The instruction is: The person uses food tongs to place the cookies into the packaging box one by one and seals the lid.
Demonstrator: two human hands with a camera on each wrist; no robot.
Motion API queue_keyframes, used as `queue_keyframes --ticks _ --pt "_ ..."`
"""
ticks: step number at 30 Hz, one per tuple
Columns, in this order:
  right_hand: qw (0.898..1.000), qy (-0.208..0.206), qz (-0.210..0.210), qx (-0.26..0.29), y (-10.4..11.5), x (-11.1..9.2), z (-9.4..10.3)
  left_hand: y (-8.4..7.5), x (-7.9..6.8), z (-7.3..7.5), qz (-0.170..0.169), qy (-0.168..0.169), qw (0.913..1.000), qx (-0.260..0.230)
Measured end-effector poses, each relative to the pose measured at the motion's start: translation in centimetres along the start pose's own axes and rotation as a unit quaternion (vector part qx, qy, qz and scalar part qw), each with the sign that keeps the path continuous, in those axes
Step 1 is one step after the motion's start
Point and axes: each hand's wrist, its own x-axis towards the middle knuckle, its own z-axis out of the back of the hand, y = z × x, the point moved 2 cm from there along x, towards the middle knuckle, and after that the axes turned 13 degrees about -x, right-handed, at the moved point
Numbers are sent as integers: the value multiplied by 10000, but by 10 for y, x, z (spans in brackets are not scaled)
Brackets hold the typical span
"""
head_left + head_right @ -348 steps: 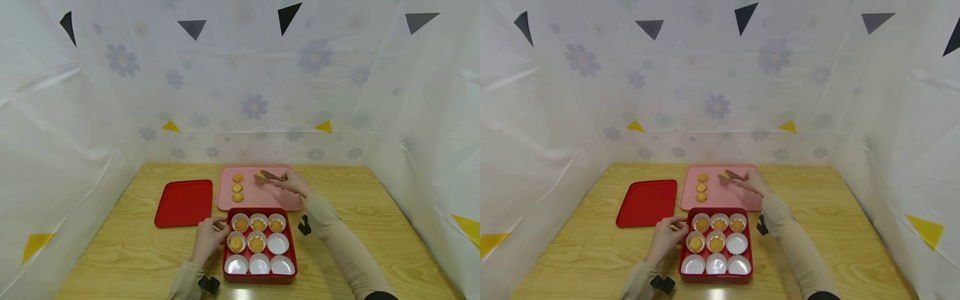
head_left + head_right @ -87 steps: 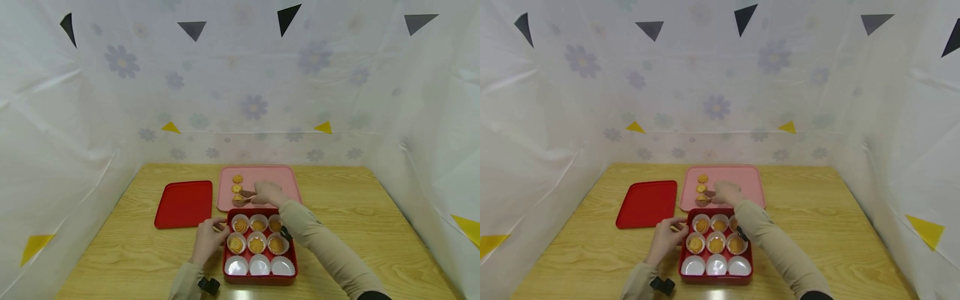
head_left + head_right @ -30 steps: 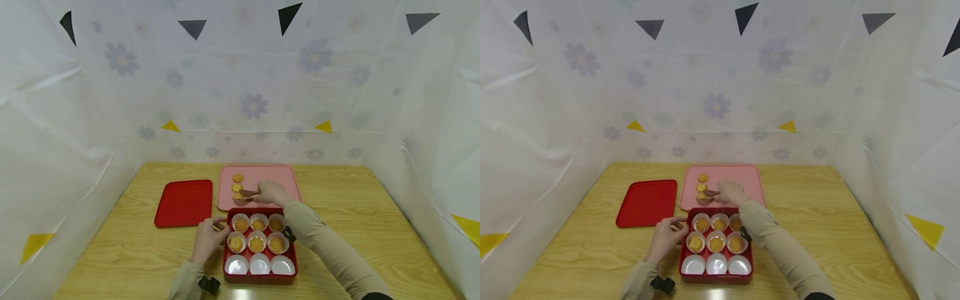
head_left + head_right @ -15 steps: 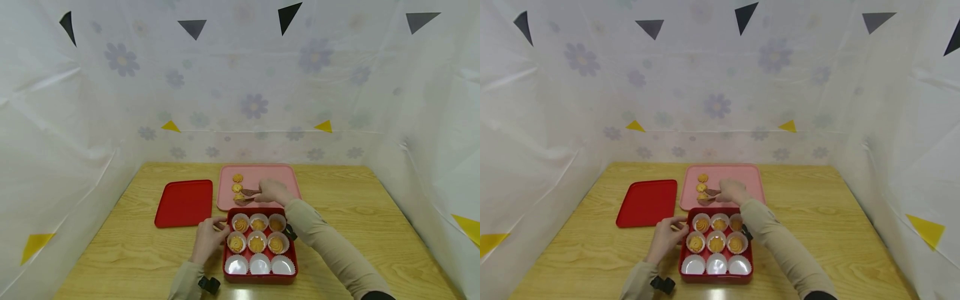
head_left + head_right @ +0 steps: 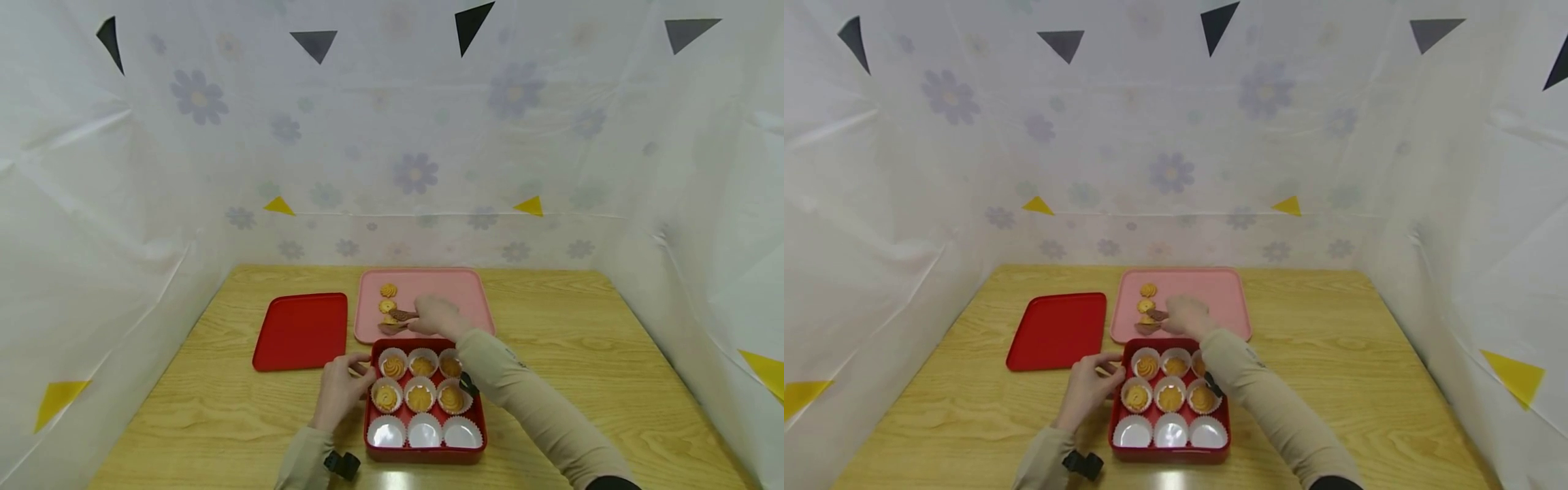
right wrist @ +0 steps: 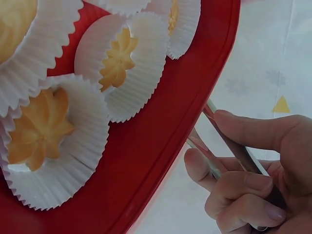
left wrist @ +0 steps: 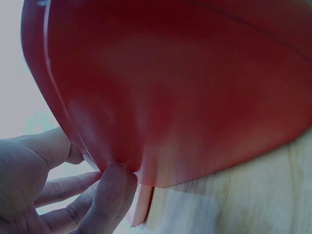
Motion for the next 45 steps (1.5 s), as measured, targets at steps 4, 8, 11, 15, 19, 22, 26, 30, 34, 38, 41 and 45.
queue_keyframes --ticks 4,8,11,15,19,22,26,30,34,38,41,45 --pt "10000 -39 -35 44 -1 0 0 0 0 0 48 22 10000 -39" --pt "9998 -68 -42 184 -5 0 -1 -1 -1 -1 91 33 9999 -61" --pt "9992 -114 20 379 -10 -2 0 -1 -1 -1 68 29 10000 -45" --pt "9968 -258 186 728 -19 -7 4 -2 -1 -1 -17 9 10000 3" --pt "9930 -272 376 1090 -30 -12 7 -3 -2 -1 -51 -45 10000 -18" --pt "9889 -234 518 1376 -39 -15 7 -3 -2 -1 -128 -66 9999 -13" --pt "9819 -353 734 1708 -50 -22 4 -3 -1 -1 -119 -51 9999 -19" --pt "9739 -384 870 2059 -60 -29 0 -1 -1 -1 -54 -18 10000 -4" --pt "9659 -401 1024 2344 -66 -38 -4 -1 -1 -1 -27 -18 10000 26" --pt "9590 -598 1350 2420 -70 -47 -6 -1 -1 0 -37 -39 10000 7" --pt "9514 -625 1482 2627 -72 -53 -7 -2 -2 0 -17 -61 10000 1" --pt "9439 -531 1429 2930 -73 -58 -9 -2 -1 1 -41 -33 10000 -8"
